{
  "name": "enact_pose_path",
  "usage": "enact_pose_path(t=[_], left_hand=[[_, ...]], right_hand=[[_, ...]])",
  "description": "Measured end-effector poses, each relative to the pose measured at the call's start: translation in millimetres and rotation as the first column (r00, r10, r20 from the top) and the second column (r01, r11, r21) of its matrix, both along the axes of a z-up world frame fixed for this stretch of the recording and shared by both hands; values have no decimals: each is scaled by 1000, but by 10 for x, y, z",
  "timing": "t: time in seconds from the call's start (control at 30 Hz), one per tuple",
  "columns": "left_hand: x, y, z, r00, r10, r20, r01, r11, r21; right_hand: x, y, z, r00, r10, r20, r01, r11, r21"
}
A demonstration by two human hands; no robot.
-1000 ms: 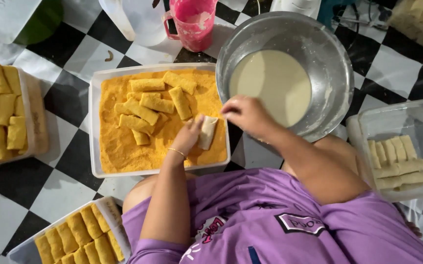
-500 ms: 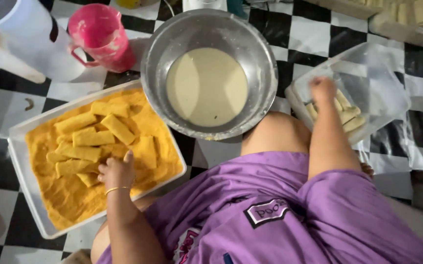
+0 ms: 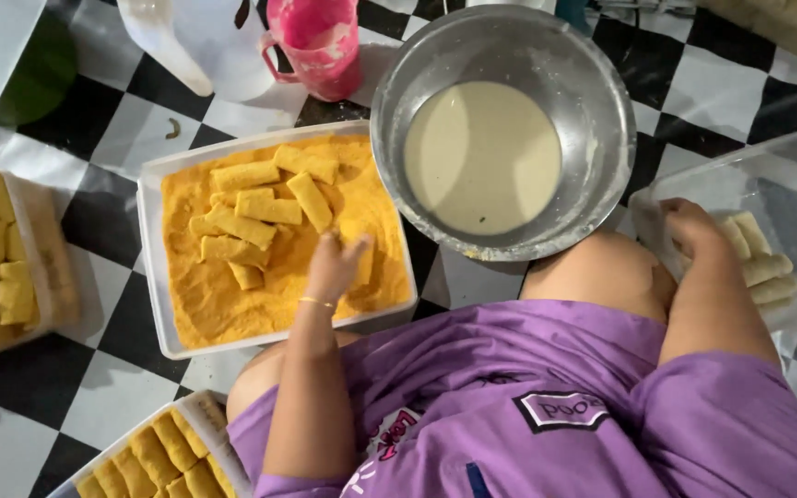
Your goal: Coating cylindrical food rolls by dipping them in batter and then rolling them in breadcrumbs.
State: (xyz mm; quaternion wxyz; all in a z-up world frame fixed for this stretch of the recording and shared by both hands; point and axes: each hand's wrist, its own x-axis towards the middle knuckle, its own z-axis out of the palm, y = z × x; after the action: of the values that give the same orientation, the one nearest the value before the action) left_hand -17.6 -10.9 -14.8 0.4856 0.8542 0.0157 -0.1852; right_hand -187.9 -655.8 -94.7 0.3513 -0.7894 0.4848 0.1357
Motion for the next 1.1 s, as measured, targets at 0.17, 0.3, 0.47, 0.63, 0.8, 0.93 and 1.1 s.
enact_pose_path(t=[0.17, 0.3, 0.47, 0.63, 0.8, 0.93, 1.1], left_hand=[[-28, 1, -270, 986, -155, 57, 153, 987, 46], [-28, 18, -70, 987, -149, -54, 145, 987, -71], [-9, 94, 133, 964, -229, -139, 210, 968, -137], [72, 106, 226, 945, -210, -252, 207, 978, -38], [83, -26, 702, 974, 55, -220, -159, 858, -488], [125, -13, 737, 974, 205, -92, -218, 764, -607], [222, 94, 215, 950, 253, 182, -160, 897, -412]], right_hand=[[12, -102, -171, 976, -174, 133, 180, 983, -32], [-53, -552, -354, 610, -588, 531, 562, 794, 232], [464, 52, 644, 271, -506, 819, 113, 862, 494], [1383, 1325, 1221, 658, -92, 747, -210, 930, 300], [2090, 1803, -13, 732, 679, 61, -596, 681, -425], [2136, 2018, -89, 707, 693, -144, -676, 602, -425], [2040, 1951, -294, 732, 667, 137, -574, 712, -404]])
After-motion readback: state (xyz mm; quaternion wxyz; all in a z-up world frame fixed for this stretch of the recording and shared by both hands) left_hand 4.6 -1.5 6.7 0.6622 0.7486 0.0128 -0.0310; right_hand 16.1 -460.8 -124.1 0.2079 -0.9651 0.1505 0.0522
